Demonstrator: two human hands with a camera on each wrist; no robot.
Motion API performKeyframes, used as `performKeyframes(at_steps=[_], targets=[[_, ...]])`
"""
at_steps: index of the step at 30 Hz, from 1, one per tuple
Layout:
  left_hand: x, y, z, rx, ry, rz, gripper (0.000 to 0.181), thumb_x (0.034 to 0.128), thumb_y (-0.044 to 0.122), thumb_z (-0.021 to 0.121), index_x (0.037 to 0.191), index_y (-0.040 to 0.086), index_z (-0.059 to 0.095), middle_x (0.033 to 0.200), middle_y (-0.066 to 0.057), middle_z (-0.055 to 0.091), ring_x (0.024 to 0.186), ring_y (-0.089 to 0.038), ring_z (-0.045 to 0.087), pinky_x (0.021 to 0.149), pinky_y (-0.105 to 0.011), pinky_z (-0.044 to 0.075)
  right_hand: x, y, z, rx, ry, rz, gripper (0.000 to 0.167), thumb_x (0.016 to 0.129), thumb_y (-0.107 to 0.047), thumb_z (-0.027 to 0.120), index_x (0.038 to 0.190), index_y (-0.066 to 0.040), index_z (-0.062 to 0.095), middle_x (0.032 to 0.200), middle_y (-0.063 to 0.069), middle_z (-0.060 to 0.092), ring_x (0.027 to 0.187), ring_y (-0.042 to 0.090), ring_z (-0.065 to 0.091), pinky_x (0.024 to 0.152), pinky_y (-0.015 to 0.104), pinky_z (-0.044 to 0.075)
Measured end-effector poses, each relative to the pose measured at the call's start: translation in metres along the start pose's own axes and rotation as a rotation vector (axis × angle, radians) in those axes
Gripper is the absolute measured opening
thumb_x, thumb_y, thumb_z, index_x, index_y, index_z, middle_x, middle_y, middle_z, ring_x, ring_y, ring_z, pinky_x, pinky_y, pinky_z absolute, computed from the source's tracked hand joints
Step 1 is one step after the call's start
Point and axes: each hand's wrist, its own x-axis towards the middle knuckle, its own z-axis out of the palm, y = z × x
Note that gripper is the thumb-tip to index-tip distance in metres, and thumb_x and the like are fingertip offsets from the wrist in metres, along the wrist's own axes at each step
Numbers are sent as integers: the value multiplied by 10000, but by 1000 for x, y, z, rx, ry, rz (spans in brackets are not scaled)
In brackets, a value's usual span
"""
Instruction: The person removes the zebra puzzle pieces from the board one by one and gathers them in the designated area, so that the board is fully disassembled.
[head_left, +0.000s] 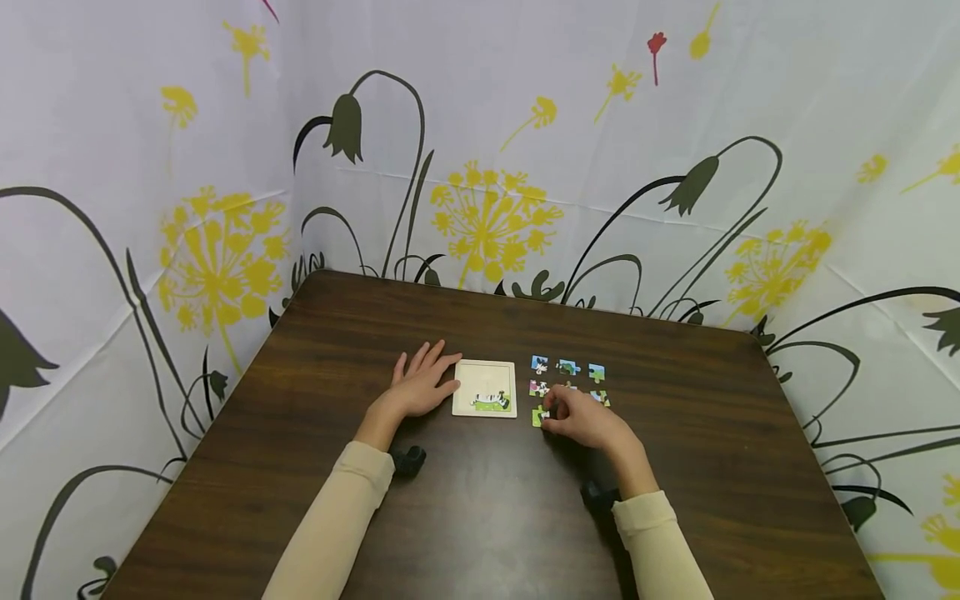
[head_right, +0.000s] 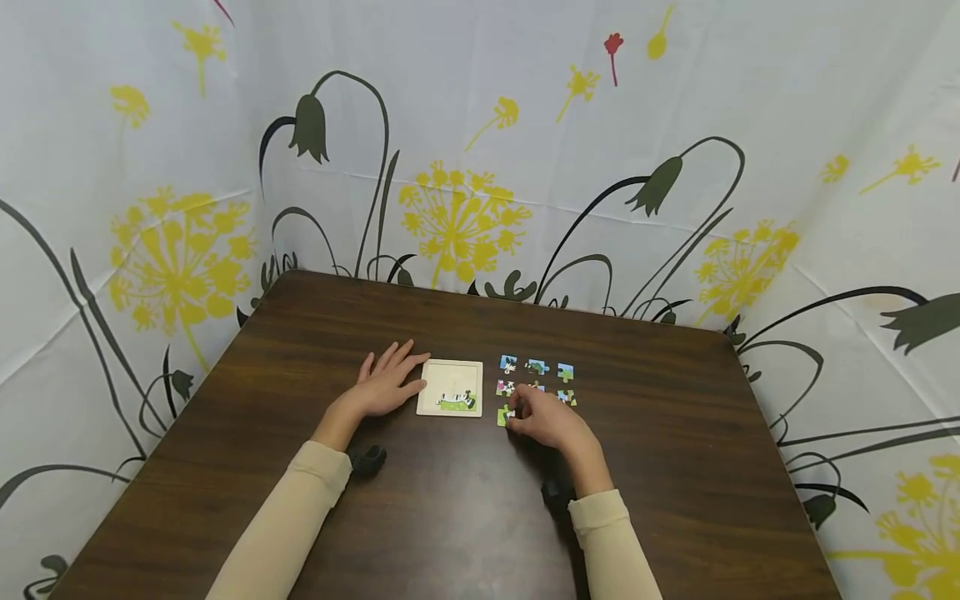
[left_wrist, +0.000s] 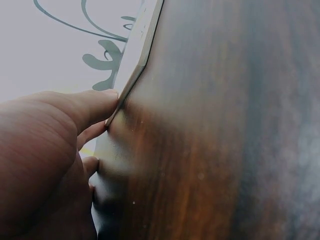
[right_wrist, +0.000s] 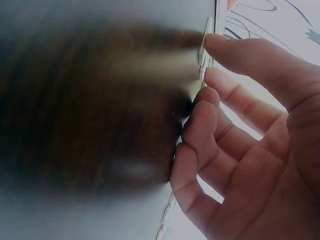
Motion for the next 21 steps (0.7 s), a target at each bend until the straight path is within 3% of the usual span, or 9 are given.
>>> performKeyframes(at_steps=[14, 21], targets=[[-2, 0, 0, -1, -5, 4, 636, 1127, 469, 498, 1712, 281, 335, 1838, -75, 50, 1702, -340, -46, 1309, -655, -127, -1, 0, 2, 15, -9, -16, 221, 977, -215, 804, 1137, -140, 671, 829, 11, 622, 704, 154, 556, 651, 320, 470], [-2, 1, -2, 1, -10, 6, 637, 1130, 469, 491, 1714, 274, 330, 1838, -76, 49, 1702, -343, -47, 1308, -658, -126, -3, 2, -3, 45, -16, -11, 192, 1052, -266, 711, 1181, -126, 686, 907, 19, 692, 773, 162, 604, 716, 346, 520]])
